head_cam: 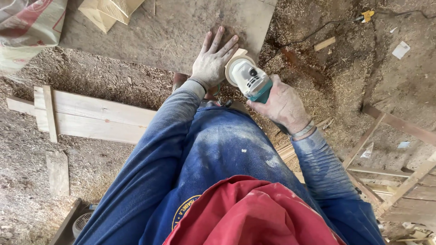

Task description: Sanding small wooden blocks with an angle grinder and sorting them on a workbench.

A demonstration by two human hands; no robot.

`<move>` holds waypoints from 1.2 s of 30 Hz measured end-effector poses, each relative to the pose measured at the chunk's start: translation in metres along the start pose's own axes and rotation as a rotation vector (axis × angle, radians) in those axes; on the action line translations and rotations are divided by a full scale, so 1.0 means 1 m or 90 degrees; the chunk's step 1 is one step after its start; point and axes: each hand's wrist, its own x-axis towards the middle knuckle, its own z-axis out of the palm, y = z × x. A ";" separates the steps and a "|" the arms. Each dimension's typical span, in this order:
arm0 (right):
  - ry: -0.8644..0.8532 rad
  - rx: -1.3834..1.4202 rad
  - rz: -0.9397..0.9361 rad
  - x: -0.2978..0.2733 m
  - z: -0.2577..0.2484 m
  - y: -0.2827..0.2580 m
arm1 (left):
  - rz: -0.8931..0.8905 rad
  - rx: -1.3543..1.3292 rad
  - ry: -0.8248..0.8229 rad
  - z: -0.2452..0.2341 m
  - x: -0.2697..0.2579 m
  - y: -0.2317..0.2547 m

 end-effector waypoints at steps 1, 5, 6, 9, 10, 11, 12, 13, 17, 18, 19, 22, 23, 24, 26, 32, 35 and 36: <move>0.000 0.000 0.001 0.002 -0.002 0.004 | 0.001 0.000 0.000 -0.001 0.000 0.000; 0.046 -0.006 0.026 0.007 -0.008 0.020 | 0.001 -0.003 0.010 0.001 0.001 -0.001; 0.086 0.005 0.014 0.008 -0.009 0.025 | 0.003 0.003 0.020 0.002 0.000 -0.001; 0.134 0.089 0.005 0.003 -0.010 0.031 | -0.006 -0.047 0.019 -0.006 0.000 0.003; 0.135 0.090 0.006 0.000 -0.008 0.029 | -0.004 -0.047 0.018 -0.007 -0.001 0.003; 0.135 0.117 0.011 -0.003 -0.007 0.026 | -0.005 -0.049 0.016 -0.008 0.000 0.003; 0.134 0.145 0.015 -0.005 -0.006 0.024 | -0.006 -0.050 0.014 -0.008 0.000 0.003; 0.133 0.146 0.016 -0.005 -0.001 0.020 | -0.006 -0.050 0.012 -0.007 0.000 0.002; 0.048 0.053 -0.007 -0.009 0.012 0.003 | 0.004 0.003 0.002 -0.003 0.001 0.001; 0.025 0.019 -0.035 -0.010 0.014 -0.003 | -0.001 -0.006 0.002 -0.001 0.002 0.001; 0.027 0.021 -0.032 -0.011 0.012 -0.005 | 0.003 -0.006 0.001 0.000 0.001 0.001; 0.029 -0.013 -0.015 -0.007 0.003 -0.007 | 0.003 0.025 0.011 0.005 0.000 -0.001; -0.004 -0.007 0.032 -0.003 -0.001 -0.006 | 0.007 0.051 0.018 0.007 0.001 -0.001; -0.037 -0.001 0.079 0.001 -0.006 -0.005 | 0.011 0.076 0.024 0.009 0.001 -0.002; 0.012 0.032 0.059 0.006 -0.007 0.008 | 0.004 0.039 0.022 0.004 0.001 -0.001; 0.172 0.167 -0.020 0.005 -0.003 0.029 | 0.001 -0.011 0.029 -0.002 0.000 0.000; 0.143 0.154 -0.016 0.002 0.001 0.019 | 0.011 0.016 0.038 0.004 -0.001 -0.002; 0.107 0.131 0.008 0.002 0.002 0.013 | 0.014 0.034 0.040 0.005 -0.002 -0.002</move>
